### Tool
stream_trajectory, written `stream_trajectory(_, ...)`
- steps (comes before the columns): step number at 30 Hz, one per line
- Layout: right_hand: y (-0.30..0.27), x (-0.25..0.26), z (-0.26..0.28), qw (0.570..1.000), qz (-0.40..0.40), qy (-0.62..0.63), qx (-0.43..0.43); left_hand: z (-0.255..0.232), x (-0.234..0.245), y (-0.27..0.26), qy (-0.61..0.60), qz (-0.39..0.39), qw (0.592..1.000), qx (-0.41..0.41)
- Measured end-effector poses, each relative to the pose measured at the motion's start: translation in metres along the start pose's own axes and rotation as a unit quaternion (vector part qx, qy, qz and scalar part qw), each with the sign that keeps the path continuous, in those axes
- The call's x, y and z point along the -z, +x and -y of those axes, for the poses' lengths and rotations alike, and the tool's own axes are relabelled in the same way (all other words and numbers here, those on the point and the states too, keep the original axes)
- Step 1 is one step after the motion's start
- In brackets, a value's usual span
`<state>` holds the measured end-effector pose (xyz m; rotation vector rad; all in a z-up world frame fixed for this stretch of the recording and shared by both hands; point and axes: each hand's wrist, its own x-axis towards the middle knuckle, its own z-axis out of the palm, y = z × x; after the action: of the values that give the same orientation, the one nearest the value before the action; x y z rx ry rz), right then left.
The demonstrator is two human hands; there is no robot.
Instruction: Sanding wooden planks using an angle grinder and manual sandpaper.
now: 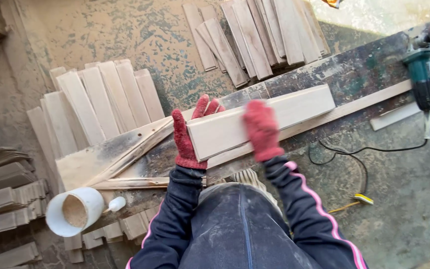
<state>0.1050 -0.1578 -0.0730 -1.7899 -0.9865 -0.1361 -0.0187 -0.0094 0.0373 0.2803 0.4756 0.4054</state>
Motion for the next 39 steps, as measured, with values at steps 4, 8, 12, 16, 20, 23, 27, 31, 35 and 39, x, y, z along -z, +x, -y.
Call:
stream_trajectory(4, -0.022, 0.012, -0.047, 0.974, 0.017, -0.217, -0.067, 0.0, -0.006, 0.0, 0.007, 0.064, 0.998, -0.009)
stream_trajectory(8, 0.059, 0.042, 0.203, 0.975, 0.072, -0.14, 0.157, -0.006, 0.029, 0.031, 0.006, 0.138, 0.99, 0.0)
stream_trajectory(12, -0.007, 0.017, 0.101, 0.991, -0.021, 0.087, 0.101, -0.017, 0.01, 0.016, 0.023, 0.115, 0.993, 0.002)
stream_trajectory(16, -0.038, 0.04, 0.038, 1.0, -0.022, -0.013, 0.002, -0.008, 0.016, 0.016, -0.011, 0.106, 0.994, -0.015)
stream_trajectory(20, -0.015, -0.001, 0.141, 0.998, 0.036, 0.02, 0.045, -0.01, 0.004, 0.017, -0.013, 0.138, 0.99, 0.005)
stream_trajectory(23, -0.008, -0.009, 0.132, 0.988, 0.004, 0.017, 0.155, -0.015, 0.01, 0.017, -0.01, 0.158, 0.987, 0.011)
stream_trajectory(27, -0.034, 0.03, 0.055, 0.991, 0.045, 0.013, 0.126, -0.01, 0.027, 0.016, -0.008, 0.117, 0.993, -0.013)
stream_trajectory(31, -0.015, 0.014, 0.11, 0.988, 0.062, 0.004, 0.142, -0.006, 0.022, 0.014, -0.021, 0.148, 0.989, -0.012)
stream_trajectory(35, 0.011, -0.003, 0.16, 0.977, 0.084, 0.048, 0.19, -0.014, 0.024, 0.015, -0.016, 0.139, 0.99, 0.0)
stream_trajectory(39, -0.023, 0.039, 0.037, 0.967, 0.252, -0.029, 0.015, -0.022, 0.008, -0.01, 0.026, 0.083, 0.996, 0.027)
